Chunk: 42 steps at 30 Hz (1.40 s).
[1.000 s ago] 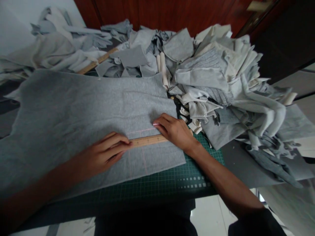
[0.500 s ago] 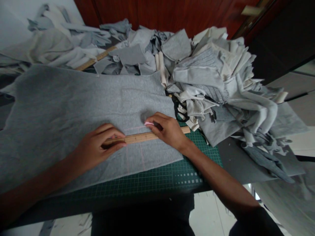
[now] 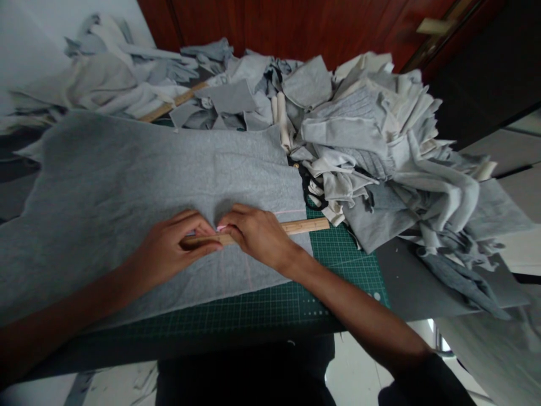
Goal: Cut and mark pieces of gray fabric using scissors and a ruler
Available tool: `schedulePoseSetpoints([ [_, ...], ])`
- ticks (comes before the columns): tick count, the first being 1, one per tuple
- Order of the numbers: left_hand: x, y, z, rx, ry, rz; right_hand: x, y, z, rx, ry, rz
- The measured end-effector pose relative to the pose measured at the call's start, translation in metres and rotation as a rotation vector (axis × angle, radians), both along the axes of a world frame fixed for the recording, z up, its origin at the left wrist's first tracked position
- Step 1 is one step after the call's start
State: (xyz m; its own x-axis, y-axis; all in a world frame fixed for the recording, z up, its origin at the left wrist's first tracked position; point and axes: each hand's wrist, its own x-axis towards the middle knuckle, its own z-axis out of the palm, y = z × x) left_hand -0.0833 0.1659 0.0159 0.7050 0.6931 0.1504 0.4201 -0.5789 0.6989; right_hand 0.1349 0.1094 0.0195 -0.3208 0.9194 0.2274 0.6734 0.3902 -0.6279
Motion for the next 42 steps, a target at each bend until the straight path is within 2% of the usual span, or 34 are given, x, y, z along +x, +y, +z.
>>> schedulePoseSetpoints([
  [11, -0.003, 0.001, 0.0, 0.062, 0.005, -0.073, 0.001, -0.002, 0.015, -0.006, -0.291, -0.002],
  [29, -0.002, -0.002, -0.002, 0.045, 0.025, -0.06, 0.113, -0.044, 0.016, 0.035, -0.358, -0.153],
  [42, -0.003, -0.002, -0.005, 0.072, -0.024, -0.095, 0.151, -0.06, 0.016, 0.064, -0.452, -0.244],
])
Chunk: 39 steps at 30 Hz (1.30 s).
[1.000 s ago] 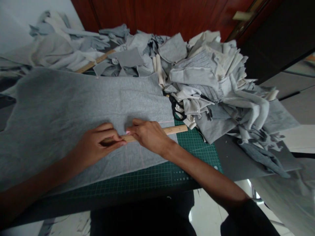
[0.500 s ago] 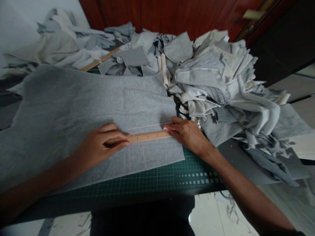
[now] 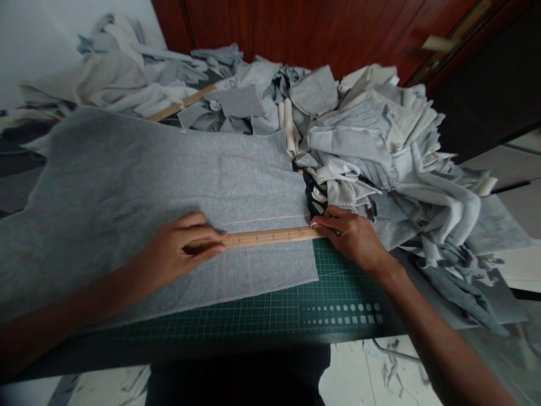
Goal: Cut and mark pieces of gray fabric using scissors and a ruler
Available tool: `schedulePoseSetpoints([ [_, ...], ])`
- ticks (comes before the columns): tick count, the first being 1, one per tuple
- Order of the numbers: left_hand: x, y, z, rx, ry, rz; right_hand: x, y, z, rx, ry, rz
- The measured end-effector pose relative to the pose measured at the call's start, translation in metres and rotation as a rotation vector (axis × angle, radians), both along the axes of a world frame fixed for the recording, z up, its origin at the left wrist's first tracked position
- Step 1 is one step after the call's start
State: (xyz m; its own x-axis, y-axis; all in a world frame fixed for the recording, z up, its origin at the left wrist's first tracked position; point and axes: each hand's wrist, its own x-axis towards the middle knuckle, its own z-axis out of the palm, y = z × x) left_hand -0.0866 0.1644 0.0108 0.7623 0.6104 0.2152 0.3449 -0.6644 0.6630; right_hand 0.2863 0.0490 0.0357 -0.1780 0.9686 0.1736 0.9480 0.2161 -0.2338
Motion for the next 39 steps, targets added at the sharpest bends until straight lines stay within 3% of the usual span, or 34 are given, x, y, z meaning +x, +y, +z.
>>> schedulePoseSetpoints([
  [5, 0.001, 0.0, -0.001, -0.003, -0.01, -0.003, 0.005, -0.003, 0.001, 0.024, 0.001, -0.023],
  [9, -0.001, -0.004, -0.001, -0.014, -0.023, -0.017, -0.009, -0.001, 0.007, 0.094, 0.073, -0.068],
  [13, -0.004, -0.009, 0.002, -0.019, -0.014, -0.05, -0.047, 0.001, 0.01, 0.133, 0.234, -0.064],
  [18, -0.003, -0.013, 0.003, -0.036, -0.004, -0.099, -0.103, 0.013, 0.005, 0.032, 0.454, 0.088],
  [23, 0.0, -0.015, 0.003, -0.012, -0.029, -0.081, -0.132, 0.024, -0.001, -0.029, 0.55, 0.154],
  [32, 0.0, -0.009, 0.0, -0.025, -0.056, -0.103, -0.153, 0.034, -0.016, -0.088, 0.514, 0.199],
  [39, 0.001, -0.01, 0.0, -0.049, -0.07, -0.1, -0.163, 0.035, -0.012, -0.073, 0.383, 0.211],
])
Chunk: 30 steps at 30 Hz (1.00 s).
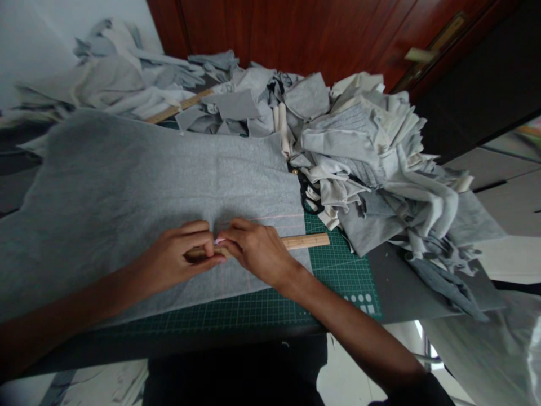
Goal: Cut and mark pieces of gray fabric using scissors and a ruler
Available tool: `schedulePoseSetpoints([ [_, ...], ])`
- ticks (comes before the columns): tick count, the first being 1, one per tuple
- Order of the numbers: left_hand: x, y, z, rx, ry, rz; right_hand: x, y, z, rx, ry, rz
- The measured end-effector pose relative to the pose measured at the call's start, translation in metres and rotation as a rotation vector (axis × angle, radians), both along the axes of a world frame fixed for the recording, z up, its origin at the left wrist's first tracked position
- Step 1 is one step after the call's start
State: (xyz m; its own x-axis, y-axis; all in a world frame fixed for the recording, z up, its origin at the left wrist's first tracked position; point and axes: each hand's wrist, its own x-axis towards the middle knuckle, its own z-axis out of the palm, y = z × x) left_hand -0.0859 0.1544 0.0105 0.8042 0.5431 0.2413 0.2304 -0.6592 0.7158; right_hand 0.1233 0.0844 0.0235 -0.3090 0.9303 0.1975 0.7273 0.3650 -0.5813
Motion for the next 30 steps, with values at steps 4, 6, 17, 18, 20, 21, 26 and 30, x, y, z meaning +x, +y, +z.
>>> schedulePoseSetpoints([
  [4, 0.002, -0.001, 0.003, 0.02, 0.03, 0.023, 0.006, -0.004, 0.006, -0.003, -0.114, 0.005],
  [6, 0.002, -0.001, 0.005, 0.0, 0.046, 0.032, 0.015, -0.007, 0.007, -0.004, -0.137, -0.006],
  [17, 0.0, -0.001, 0.002, 0.047, 0.046, -0.004, 0.085, -0.034, 0.012, 0.01, -0.273, -0.115],
  [18, 0.0, 0.0, 0.002, 0.055, 0.046, -0.005, 0.092, -0.036, 0.013, 0.013, -0.279, -0.121],
  [20, 0.0, 0.0, 0.002, 0.064, 0.047, -0.014, 0.106, -0.041, 0.014, 0.021, -0.29, -0.139],
  [21, 0.0, 0.0, 0.003, 0.064, 0.048, -0.018, 0.113, -0.044, 0.014, 0.024, -0.296, -0.15],
  [26, 0.0, -0.001, 0.004, 0.055, 0.067, -0.015, 0.139, -0.053, 0.014, 0.04, -0.308, -0.196],
  [30, -0.001, -0.001, 0.002, 0.061, 0.058, -0.01, 0.146, -0.057, 0.014, 0.041, -0.337, -0.205],
])
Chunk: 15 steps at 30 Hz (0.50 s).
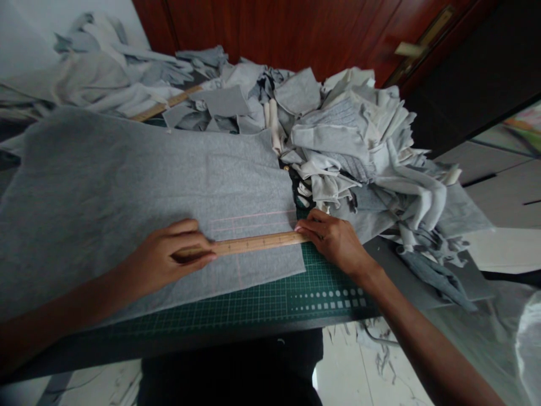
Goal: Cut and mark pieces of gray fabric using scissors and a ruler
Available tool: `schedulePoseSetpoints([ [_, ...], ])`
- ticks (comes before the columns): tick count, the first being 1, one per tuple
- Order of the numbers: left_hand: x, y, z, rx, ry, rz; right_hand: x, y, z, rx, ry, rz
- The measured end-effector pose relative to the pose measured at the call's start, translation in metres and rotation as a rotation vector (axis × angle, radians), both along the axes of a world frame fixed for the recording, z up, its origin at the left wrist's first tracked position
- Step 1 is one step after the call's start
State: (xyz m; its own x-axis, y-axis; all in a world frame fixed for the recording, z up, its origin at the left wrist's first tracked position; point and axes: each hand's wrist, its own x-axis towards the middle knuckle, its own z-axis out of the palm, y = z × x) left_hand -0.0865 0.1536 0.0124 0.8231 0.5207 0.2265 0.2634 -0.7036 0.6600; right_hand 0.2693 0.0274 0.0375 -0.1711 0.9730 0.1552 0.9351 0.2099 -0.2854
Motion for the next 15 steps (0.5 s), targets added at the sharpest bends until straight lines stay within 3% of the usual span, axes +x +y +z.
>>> schedulePoseSetpoints([
  [8, 0.0, 0.003, 0.002, -0.026, 0.024, -0.033, 0.008, -0.007, 0.0, 0.051, -0.035, -0.069],
  [15, -0.003, -0.003, 0.012, -0.131, 0.13, -0.149, -0.062, -0.002, 0.002, 0.081, 0.262, -0.085],
])
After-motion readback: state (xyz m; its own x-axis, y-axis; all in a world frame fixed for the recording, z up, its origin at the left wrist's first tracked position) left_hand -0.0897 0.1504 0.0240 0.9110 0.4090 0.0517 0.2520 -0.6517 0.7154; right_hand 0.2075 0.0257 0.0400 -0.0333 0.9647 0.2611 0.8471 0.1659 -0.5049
